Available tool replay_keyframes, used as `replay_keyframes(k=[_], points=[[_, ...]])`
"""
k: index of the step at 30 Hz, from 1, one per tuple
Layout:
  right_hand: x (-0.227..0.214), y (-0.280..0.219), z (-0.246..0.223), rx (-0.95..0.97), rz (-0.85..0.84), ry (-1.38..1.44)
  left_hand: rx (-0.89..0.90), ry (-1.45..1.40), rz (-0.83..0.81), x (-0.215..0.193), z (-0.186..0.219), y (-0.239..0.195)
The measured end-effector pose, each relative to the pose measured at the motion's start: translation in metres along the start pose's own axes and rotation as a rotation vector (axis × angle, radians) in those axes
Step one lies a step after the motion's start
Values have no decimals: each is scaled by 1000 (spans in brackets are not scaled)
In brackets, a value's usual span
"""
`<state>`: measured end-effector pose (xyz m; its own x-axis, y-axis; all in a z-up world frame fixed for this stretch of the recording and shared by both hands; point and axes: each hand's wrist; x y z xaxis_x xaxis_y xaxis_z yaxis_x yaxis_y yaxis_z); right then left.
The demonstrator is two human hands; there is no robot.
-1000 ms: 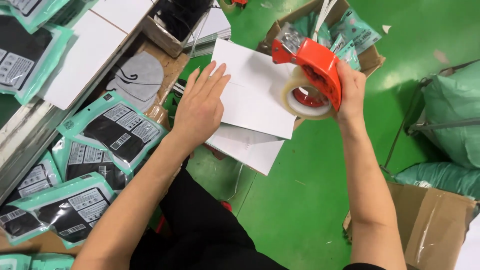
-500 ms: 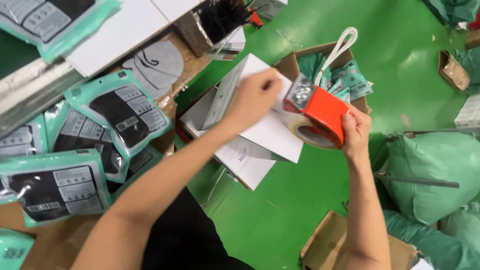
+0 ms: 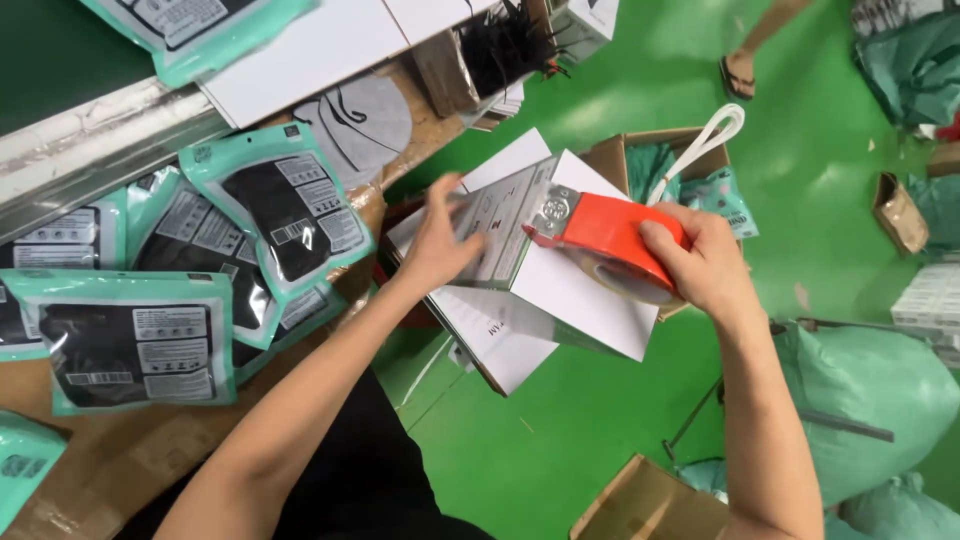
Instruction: The person picks up black face masks from a conveyor, stacks and aligns them, and places them into white retail boxes. They fold the box flaps and seal a box using a red tape dispenser, and also handle teal packaged mask pouches and paper inserts at the packing table.
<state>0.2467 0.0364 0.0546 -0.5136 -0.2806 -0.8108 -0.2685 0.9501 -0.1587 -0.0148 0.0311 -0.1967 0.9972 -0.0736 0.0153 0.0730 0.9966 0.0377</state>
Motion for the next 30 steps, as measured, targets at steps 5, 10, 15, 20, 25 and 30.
replay_keyframes(k=[5,10,15,20,25,30], points=[[-6,-5,-1,36,-34,56,403,-174,-482,-14,158,-7],[-53,-49,67,-19,-76,69,468,583,-427,-9,138,12],[-78,-139,213,150,81,62,483,660,-463,-14,155,16],[-54,-148,141,380,23,-92,612,908,-546,33,184,11],[-13,-114,38,68,-39,-785,843,1083,-856,100,193,-2],[-18,-107,78,218,88,-212,931,859,-629,84,168,8]])
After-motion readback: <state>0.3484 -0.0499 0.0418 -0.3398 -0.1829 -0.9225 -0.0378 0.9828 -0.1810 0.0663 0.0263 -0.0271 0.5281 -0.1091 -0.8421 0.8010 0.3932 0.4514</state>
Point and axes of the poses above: each hand's wrist, its own y-axis towards the middle knuckle, its own x-axis out of the palm, z = x × y, and after that the axes turned 2 degrees about -z, right-handed
